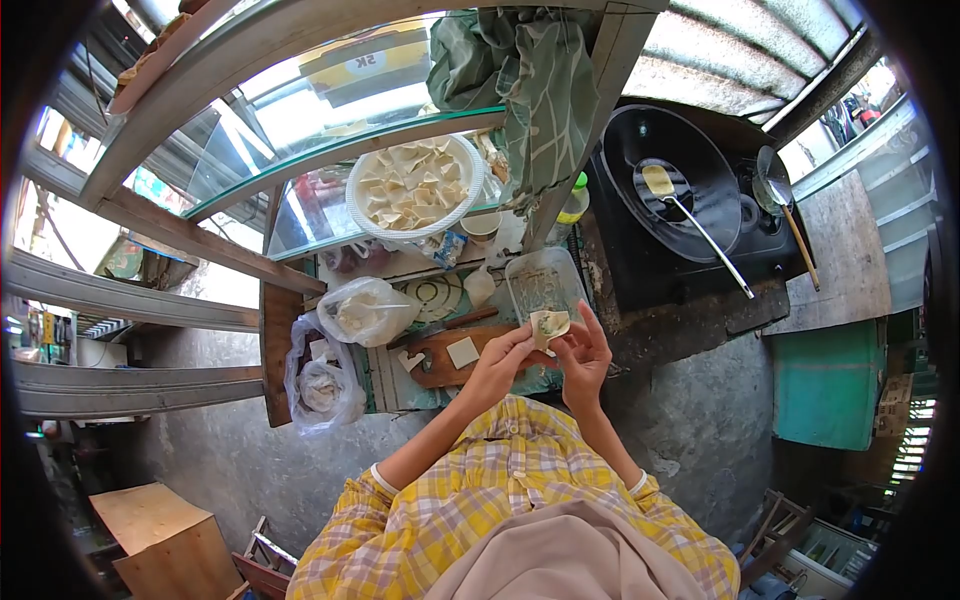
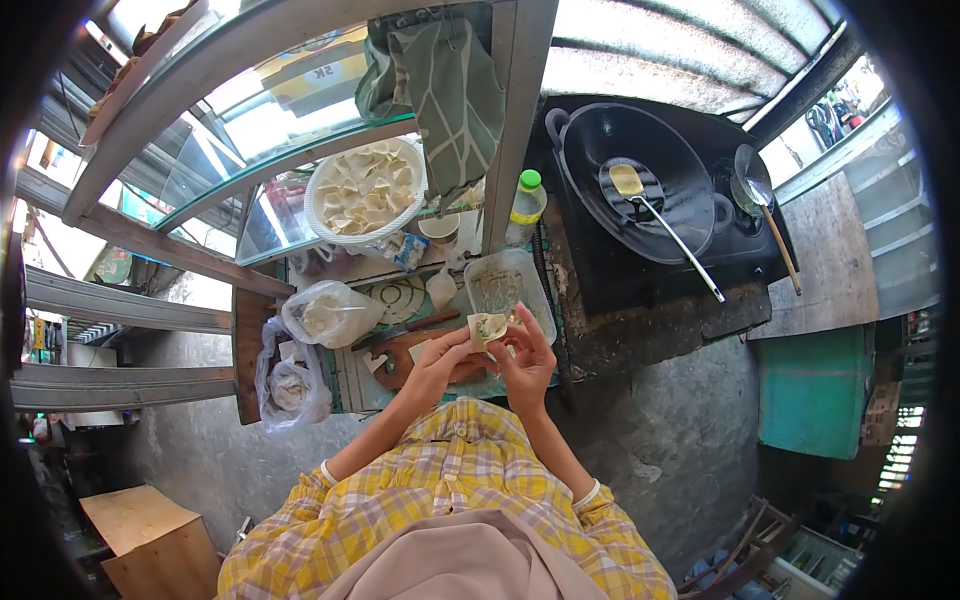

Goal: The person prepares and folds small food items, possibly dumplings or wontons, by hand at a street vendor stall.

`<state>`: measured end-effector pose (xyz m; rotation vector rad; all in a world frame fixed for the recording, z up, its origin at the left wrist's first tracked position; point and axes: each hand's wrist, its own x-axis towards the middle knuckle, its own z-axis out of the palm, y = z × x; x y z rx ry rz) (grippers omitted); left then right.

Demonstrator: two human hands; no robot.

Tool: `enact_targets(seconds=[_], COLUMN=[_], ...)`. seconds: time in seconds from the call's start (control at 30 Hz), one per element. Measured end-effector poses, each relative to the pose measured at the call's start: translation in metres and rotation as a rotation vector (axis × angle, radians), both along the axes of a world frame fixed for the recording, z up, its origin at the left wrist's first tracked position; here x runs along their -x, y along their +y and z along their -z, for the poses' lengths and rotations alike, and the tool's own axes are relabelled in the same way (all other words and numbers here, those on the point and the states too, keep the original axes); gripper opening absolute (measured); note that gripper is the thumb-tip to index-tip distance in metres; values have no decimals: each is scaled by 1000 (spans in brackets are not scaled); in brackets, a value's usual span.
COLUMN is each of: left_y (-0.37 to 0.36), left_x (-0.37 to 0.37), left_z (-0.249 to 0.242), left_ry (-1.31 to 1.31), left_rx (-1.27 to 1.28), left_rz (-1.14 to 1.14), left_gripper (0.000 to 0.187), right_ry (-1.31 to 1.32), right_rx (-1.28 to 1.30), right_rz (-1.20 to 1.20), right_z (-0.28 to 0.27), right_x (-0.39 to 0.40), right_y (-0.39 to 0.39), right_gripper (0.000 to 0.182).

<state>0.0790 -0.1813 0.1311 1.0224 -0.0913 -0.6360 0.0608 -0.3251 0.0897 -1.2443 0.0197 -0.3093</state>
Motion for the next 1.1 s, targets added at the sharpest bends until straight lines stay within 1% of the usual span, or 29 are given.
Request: enact_targets(seconds=[0.13,0.23,0.33,0.43,0.53,0.63,0.83,0.93,1.03,1.1], left_y=[2,4,4,-2,-11,-15,-18,-20,-23,-25], left_x=[-2,-3,-6,0,6,10,9,11,10,9], left_z=[5,-2,-3,0,0,4,1,2,9,4], left_ry=[10,97,241,220,167,170,132,124,10,-77], left_rx=[-48,-9,225,252,227,190,217,187,155,145], left_rz=[50,54,5,-143,-254,-326,-366,-443,-504,-546], left_gripper=[36,35,35,37,43,43,34,30,25,23], right_ry=[-20,-7,119,99,62,-3,-81,-116,-132,-134], right_rx=[25,-11,-87,-142,-86,59,162,183,215,199], right_rz=[29,57,118,170,180,180,171,163,201,208], right_z=[-2,-8,-19,-22,-24,-20,-28,-32,-37,-41], right_x=[1,1,2,-2,-4,-5,-9,-10,-11,-10], right_y=[-1,1,4,6,7,4,4,5,8,10], right_gripper=[59,58,59,60,63,65,70,72,76,79])
